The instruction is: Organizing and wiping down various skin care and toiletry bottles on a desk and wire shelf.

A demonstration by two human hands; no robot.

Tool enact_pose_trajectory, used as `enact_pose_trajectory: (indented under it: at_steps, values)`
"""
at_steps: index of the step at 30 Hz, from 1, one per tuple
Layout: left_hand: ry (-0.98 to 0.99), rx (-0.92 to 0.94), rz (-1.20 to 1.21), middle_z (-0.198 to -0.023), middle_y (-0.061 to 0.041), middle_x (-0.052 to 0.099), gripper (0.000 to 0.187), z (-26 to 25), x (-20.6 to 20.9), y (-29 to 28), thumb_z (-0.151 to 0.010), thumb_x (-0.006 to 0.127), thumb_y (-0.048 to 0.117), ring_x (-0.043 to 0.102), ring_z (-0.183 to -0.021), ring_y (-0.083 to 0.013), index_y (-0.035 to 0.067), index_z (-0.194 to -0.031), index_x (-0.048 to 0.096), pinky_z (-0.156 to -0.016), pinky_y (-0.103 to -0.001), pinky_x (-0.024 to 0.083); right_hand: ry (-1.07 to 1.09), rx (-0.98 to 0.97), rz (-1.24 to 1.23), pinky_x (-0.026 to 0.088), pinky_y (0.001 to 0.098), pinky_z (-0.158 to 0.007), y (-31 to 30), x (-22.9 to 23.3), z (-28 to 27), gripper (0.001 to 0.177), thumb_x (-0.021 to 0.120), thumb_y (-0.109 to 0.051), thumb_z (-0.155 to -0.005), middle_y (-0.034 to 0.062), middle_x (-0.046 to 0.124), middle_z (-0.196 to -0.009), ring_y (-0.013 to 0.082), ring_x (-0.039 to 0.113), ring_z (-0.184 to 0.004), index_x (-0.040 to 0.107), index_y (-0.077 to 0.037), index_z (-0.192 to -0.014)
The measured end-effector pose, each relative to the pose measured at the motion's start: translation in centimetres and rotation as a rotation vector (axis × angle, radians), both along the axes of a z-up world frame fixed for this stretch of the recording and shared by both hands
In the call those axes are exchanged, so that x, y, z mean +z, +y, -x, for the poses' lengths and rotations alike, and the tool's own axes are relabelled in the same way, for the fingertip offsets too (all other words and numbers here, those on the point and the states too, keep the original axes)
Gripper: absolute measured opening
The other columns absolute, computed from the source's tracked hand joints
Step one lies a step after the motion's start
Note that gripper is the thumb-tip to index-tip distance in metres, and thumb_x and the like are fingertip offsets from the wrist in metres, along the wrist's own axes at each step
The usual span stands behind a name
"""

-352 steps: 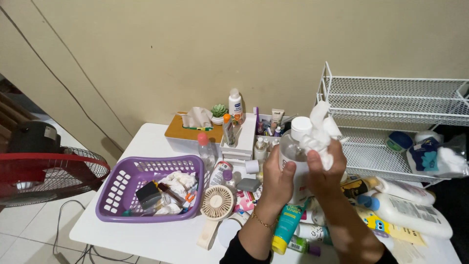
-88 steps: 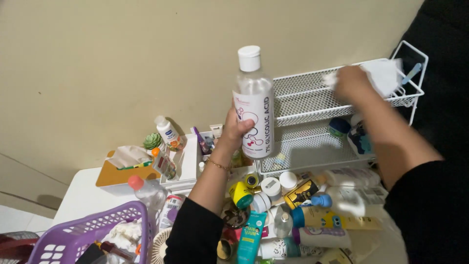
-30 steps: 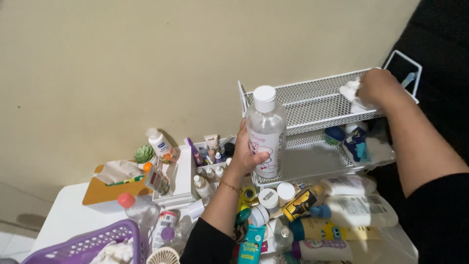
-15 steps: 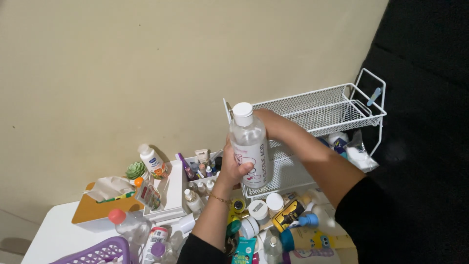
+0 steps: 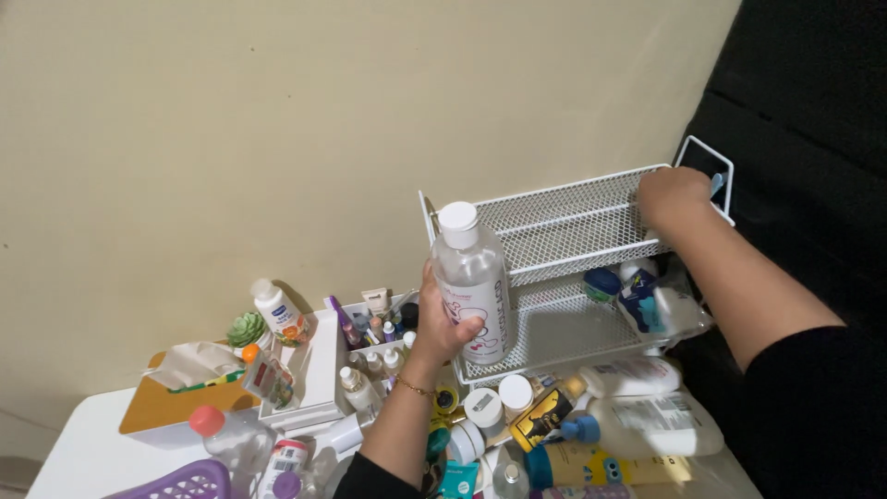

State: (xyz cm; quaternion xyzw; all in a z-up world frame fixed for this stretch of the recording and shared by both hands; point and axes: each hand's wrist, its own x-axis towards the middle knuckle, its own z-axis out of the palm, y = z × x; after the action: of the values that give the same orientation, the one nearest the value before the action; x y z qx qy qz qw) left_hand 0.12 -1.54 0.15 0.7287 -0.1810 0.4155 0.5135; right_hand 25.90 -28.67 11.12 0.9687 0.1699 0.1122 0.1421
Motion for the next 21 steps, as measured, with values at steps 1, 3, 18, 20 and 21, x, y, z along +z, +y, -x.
enact_pose_trajectory:
  at_steps: [1, 3, 18, 20, 21]
  values:
    - [0.000, -0.005, 0.006, -0.137, -0.020, 0.056, 0.098, 0.0, 0.1, -0.1, -0.080, 0.062, 0.079, 0.052, -0.136, -0.0344, -0.002, -0.134, 0.060, -0.121, -0.048, 0.038, 0.000, -0.005, 0.006, 0.062, 0.0456, -0.087, 0.0, -0.4, -0.6, 0.030, 0.076, -0.015, -0.076, 0.0178, 0.076, -0.114, 0.0334, 0.075, -0.107, 0.080, -0.006, -0.105]
    - [-0.015, 0.039, -0.028, -0.135, -0.021, 0.058, 0.094, 0.1, 0.3, -0.2, -0.081, 0.059, 0.078, 0.052, -0.134, -0.0359, -0.002, -0.131, 0.061, -0.120, -0.050, 0.037, 0.008, -0.043, 0.078, 0.062, 0.0477, -0.083, -0.2, -1.2, -1.9, 0.026, 0.068, -0.017, -0.085, 0.0166, 0.073, -0.117, 0.0339, 0.073, -0.107, 0.079, -0.007, -0.106]
    - [-0.043, 0.108, -0.064, -0.126, -0.018, 0.061, 0.086, 0.7, 1.7, -0.9, -0.083, 0.061, 0.074, 0.053, -0.122, -0.0338, 0.000, -0.128, 0.062, -0.111, -0.048, 0.041, -0.102, 0.020, -0.051, 0.061, 0.0441, -0.086, -0.9, -3.6, -4.6, 0.027, 0.061, -0.013, -0.093, 0.0176, 0.075, -0.122, 0.0351, 0.074, -0.110, 0.082, -0.007, -0.108]
    - [-0.024, 0.111, -0.077, -0.124, -0.017, 0.062, 0.085, 1.0, 1.8, -0.9, -0.082, 0.060, 0.074, 0.053, -0.120, -0.0329, 0.001, -0.126, 0.064, -0.110, -0.048, 0.042, -0.063, -0.003, -0.019, 0.061, 0.0440, -0.085, -0.9, -2.8, -3.8, 0.027, 0.061, -0.014, -0.093, 0.0175, 0.075, -0.122, 0.0346, 0.074, -0.109, 0.081, -0.006, -0.109]
    - [-0.015, 0.114, -0.085, -0.122, -0.016, 0.063, 0.084, 1.0, 1.9, -0.9, -0.082, 0.060, 0.074, 0.054, -0.118, -0.0319, 0.001, -0.124, 0.066, -0.109, -0.047, 0.043, -0.034, -0.026, 0.020, 0.061, 0.0440, -0.084, -0.9, -2.1, -3.5, 0.027, 0.061, -0.015, -0.093, 0.0174, 0.075, -0.121, 0.0342, 0.074, -0.109, 0.080, -0.005, -0.109]
